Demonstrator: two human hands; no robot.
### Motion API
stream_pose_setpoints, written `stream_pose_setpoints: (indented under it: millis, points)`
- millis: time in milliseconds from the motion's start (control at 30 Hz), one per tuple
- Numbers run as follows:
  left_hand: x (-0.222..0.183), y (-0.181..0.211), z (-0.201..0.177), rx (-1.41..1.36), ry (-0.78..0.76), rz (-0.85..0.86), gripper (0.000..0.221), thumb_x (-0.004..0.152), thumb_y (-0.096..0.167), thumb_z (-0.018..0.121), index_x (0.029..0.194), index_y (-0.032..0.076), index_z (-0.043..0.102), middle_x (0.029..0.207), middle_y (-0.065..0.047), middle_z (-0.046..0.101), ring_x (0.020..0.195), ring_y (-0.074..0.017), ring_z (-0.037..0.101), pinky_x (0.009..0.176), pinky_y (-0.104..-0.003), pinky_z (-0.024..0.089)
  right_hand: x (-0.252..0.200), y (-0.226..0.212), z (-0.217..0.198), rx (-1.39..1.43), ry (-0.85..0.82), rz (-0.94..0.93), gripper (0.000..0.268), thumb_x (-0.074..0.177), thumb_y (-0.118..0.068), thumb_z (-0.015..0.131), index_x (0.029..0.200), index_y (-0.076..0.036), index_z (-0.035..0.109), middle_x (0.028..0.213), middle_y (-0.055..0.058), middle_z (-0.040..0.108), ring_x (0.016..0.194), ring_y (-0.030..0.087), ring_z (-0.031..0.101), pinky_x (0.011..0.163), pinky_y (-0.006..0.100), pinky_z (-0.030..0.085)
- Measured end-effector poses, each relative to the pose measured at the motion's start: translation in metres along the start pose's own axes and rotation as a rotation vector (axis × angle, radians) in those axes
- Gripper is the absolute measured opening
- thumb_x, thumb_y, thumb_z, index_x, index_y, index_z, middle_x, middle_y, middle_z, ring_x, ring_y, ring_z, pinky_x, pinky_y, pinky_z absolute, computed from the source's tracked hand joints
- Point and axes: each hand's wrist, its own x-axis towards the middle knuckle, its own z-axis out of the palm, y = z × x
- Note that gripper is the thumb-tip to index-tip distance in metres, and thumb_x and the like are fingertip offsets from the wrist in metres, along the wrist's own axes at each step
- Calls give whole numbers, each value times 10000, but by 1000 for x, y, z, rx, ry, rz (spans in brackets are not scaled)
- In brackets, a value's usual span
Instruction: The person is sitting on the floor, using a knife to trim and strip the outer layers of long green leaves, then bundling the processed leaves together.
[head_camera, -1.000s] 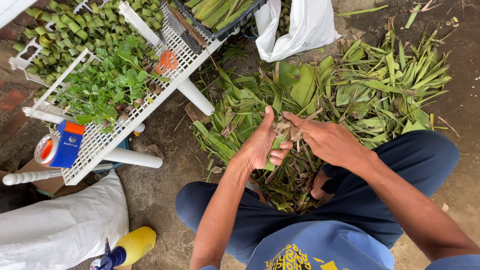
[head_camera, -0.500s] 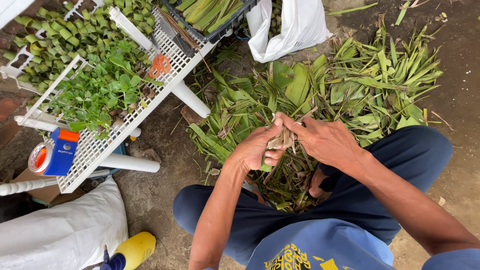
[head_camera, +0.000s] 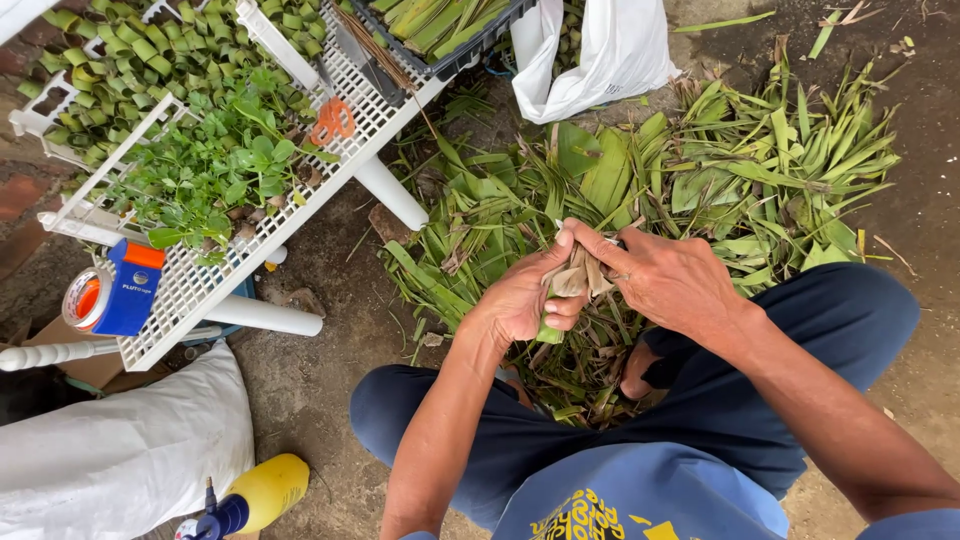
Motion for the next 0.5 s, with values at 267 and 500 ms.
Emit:
stream_pose_setpoints:
  millis: [267,500]
  points:
    - [-2,10,4,12,-71,14,321,1085,328,564,899,70,606,667,-42,539,410,-68,411,340,-223,400,-1,-1,-20,42,-40,9,791,947,-237,541,1667,-370,242,871,7,647,519,129,596,492,235,486]
    - [-7,12,13,-68,-82,29,298,1075,257,591,838,81,632,629,2,462,409,-59,392,337,-208,382,2,-1,-26,47,-69,10,849,917,-234,613,1671,-364,244,878,11,673,503,122,608,482,222,493]
